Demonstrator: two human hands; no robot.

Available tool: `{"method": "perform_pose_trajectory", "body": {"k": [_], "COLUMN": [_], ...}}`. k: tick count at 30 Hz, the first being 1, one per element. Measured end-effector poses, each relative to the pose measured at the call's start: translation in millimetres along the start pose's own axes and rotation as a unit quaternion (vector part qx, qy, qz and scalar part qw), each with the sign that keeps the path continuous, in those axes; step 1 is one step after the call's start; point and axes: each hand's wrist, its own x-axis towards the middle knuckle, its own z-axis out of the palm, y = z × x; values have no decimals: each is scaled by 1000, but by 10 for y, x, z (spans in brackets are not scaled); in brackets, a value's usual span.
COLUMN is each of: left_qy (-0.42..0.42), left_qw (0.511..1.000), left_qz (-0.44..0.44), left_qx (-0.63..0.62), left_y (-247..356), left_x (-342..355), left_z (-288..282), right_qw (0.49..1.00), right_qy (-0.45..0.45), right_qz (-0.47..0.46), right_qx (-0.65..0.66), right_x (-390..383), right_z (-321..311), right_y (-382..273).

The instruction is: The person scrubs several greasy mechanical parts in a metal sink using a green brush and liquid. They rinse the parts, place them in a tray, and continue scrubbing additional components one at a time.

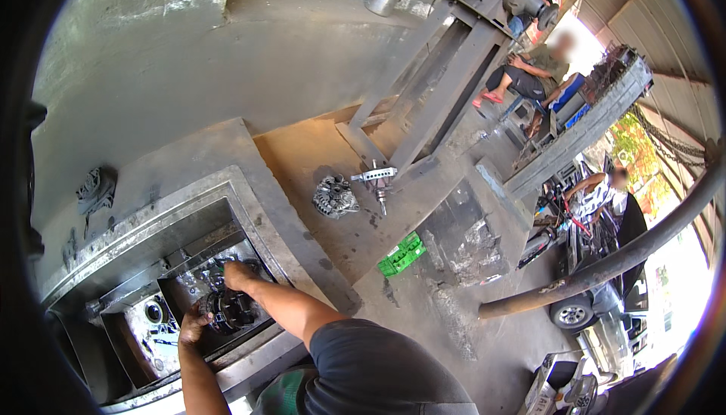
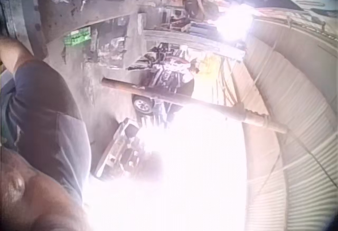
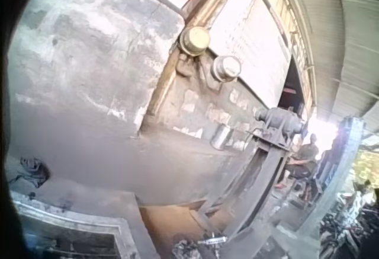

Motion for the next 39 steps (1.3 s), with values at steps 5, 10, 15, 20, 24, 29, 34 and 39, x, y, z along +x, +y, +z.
{"method": "perform_pose_trajectory", "body": {"k": [5, 10, 15, 20, 24, 29, 34, 39], "left_qy": [35, 44, 57, 109, 96, 115, 137, 166], "left_qw": [998, 997, 997, 994, 993, 992, 987, 970], "left_qz": [32, 48, 45, 30, 30, 42, 63, 25], "left_qx": [-28, -36, 5, 8, 58, 23, 57, 178], "left_y": [-188, -156, -250, -262, -345, -370, -122, -128], "left_x": [-49, 26, 11, 43, 194, -37, 61, -20], "left_z": [-141, -56, -176, -111, -146, -277, -59, -21], "right_qw": [942, 975, 951, 993, 999, 864, 969, 928], "right_qy": [88, 70, 37, -28, 30, -232, 77, -78], "right_qz": [-289, -186, -269, -111, -11, -90, -153, -193], "right_qx": [144, 100, 146, 2, 14, 438, 177, 308], "right_x": [-694, -416, -649, 53, 328, -468, 23, -349], "right_z": [-499, -580, -316, -14, 148, -296, -357, -256], "right_y": [-1077, -815, -1100, -178, -20, -1182, -861, -940]}}
